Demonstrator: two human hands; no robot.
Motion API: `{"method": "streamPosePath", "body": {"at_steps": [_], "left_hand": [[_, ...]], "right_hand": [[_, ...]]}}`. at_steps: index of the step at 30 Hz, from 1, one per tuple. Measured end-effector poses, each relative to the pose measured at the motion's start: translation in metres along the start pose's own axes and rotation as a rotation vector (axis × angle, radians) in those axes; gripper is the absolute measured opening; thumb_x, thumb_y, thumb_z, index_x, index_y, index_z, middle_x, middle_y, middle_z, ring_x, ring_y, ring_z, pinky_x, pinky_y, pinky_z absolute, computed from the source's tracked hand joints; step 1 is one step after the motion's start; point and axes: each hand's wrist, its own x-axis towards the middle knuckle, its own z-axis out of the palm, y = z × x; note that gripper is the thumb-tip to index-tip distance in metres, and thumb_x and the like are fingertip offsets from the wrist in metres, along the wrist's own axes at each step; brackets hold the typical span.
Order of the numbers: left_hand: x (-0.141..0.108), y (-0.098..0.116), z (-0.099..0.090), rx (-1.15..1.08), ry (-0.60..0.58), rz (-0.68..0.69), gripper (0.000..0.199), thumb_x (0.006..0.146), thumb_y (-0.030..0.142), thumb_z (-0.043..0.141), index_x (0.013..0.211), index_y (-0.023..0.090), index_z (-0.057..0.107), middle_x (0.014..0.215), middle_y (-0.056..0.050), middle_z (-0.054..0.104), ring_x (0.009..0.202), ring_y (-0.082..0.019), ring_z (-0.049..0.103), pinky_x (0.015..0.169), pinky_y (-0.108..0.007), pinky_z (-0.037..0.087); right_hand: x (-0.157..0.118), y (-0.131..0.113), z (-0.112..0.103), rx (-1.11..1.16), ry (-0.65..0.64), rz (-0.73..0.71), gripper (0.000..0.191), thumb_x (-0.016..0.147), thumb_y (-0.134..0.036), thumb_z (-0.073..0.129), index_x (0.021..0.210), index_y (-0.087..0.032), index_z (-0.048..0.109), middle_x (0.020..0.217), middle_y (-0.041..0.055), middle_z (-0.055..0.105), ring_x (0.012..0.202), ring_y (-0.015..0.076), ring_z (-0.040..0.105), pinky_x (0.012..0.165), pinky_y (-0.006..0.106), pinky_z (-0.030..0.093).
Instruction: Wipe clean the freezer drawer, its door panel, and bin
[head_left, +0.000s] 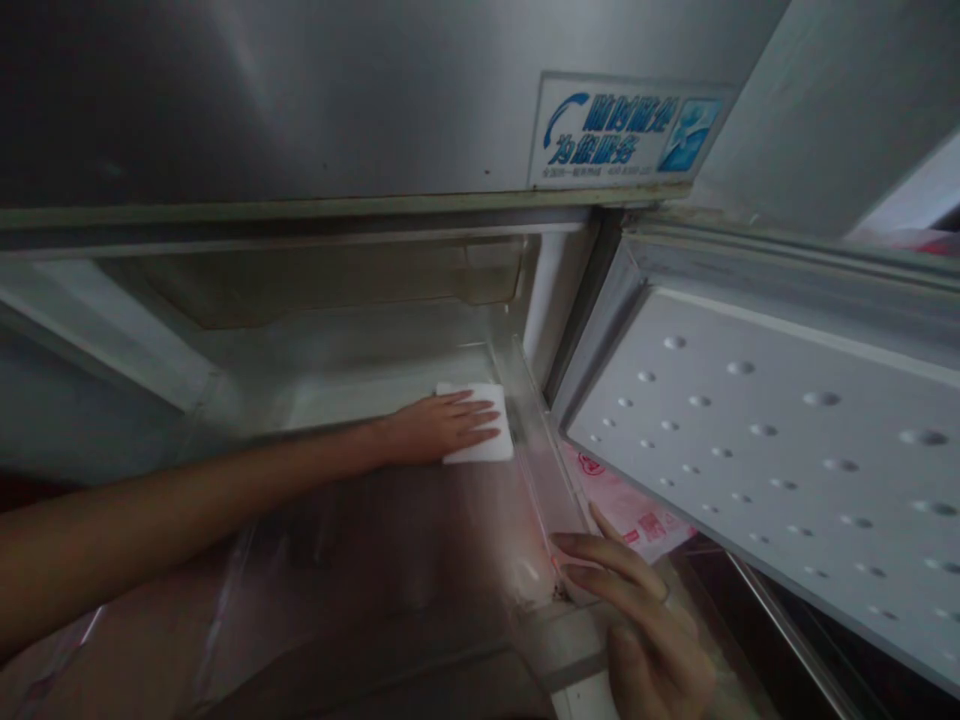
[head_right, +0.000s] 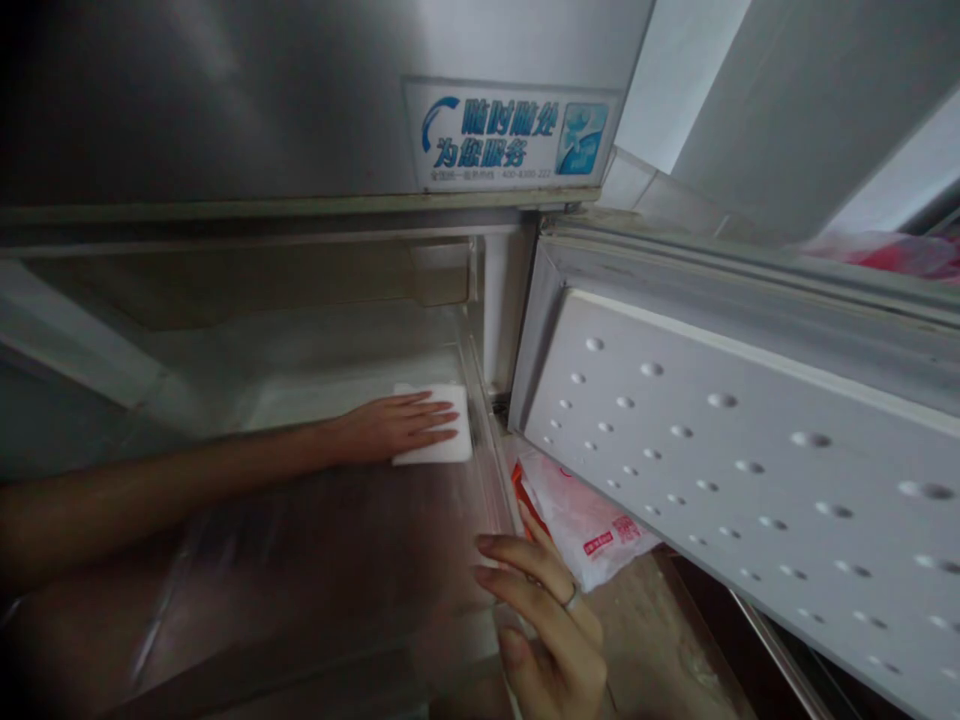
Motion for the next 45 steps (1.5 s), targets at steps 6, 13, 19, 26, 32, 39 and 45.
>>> {"method": "streamPosePath", "body": {"at_steps": [6, 13, 19, 26, 32, 39, 45], "left_hand": [[0.001, 0.012, 0.009, -0.031, 0.022, 0.006, 0.044, 0.097, 0.011, 0.042, 0.140, 0.016, 0.049, 0.146, -0.013, 0.051, 0.135, -0.024, 0.047, 0.115, -0.043, 0.036], [-0.011, 0.094, 0.009, -0.130, 0.202, 0.278, 0.035, 0.099, 0.020, 0.044, 0.132, 0.015, 0.055, 0.139, -0.013, 0.058, 0.130, -0.024, 0.053, 0.114, -0.042, 0.039], [-0.006, 0.053, 0.006, -0.063, 0.087, 0.208, 0.039, 0.100, 0.017, 0.039, 0.137, 0.014, 0.051, 0.145, -0.013, 0.052, 0.135, -0.024, 0.048, 0.116, -0.042, 0.035], [-0.002, 0.051, 0.001, -0.009, 0.087, 0.079, 0.039, 0.100, 0.012, 0.035, 0.135, 0.008, 0.052, 0.143, -0.015, 0.053, 0.134, -0.025, 0.048, 0.115, -0.040, 0.037], [-0.005, 0.105, 0.011, -0.101, 0.209, 0.243, 0.036, 0.100, 0.019, 0.040, 0.131, 0.008, 0.055, 0.140, -0.015, 0.057, 0.130, -0.024, 0.053, 0.112, -0.037, 0.041], [-0.009, 0.042, 0.018, -0.055, 0.143, 0.238, 0.040, 0.100, 0.015, 0.037, 0.138, 0.013, 0.049, 0.147, -0.015, 0.049, 0.139, -0.022, 0.043, 0.118, -0.039, 0.033], [-0.008, -0.036, 0.026, -0.139, 0.012, -0.058, 0.063, 0.088, -0.005, 0.039, 0.144, 0.024, 0.042, 0.156, -0.010, 0.037, 0.145, -0.020, 0.029, 0.120, -0.043, 0.025]], "right_hand": [[0.000, 0.000, 0.000, -0.003, -0.010, -0.002, 0.029, 0.098, -0.031, 0.046, 0.108, -0.015, 0.068, 0.106, 0.0106, 0.073, 0.098, 0.0212, 0.070, 0.091, 0.039, 0.057], [-0.005, 0.001, 0.000, 0.024, -0.019, 0.024, 0.029, 0.099, -0.028, 0.044, 0.112, -0.015, 0.067, 0.110, 0.0098, 0.070, 0.103, 0.0208, 0.068, 0.096, 0.039, 0.054], [-0.004, 0.002, 0.002, 0.039, -0.023, 0.023, 0.029, 0.100, -0.027, 0.043, 0.114, -0.016, 0.065, 0.112, 0.0080, 0.069, 0.105, 0.0181, 0.066, 0.098, 0.035, 0.051], [-0.004, 0.000, 0.002, 0.054, -0.017, 0.023, 0.028, 0.100, -0.026, 0.042, 0.111, -0.016, 0.066, 0.111, 0.0075, 0.068, 0.105, 0.0172, 0.066, 0.096, 0.033, 0.052], [-0.005, 0.000, 0.002, 0.043, -0.021, 0.030, 0.029, 0.100, -0.026, 0.041, 0.112, -0.016, 0.066, 0.111, 0.0072, 0.069, 0.106, 0.0167, 0.065, 0.103, 0.034, 0.048], [-0.008, 0.001, 0.003, 0.050, -0.006, 0.037, 0.028, 0.100, -0.024, 0.043, 0.111, -0.015, 0.066, 0.109, 0.0090, 0.070, 0.103, 0.0186, 0.067, 0.096, 0.036, 0.053], [-0.004, -0.001, 0.004, 0.033, 0.027, 0.021, 0.028, 0.099, -0.025, 0.042, 0.107, -0.017, 0.068, 0.100, 0.0094, 0.072, 0.095, 0.0209, 0.070, 0.086, 0.039, 0.057]]}}
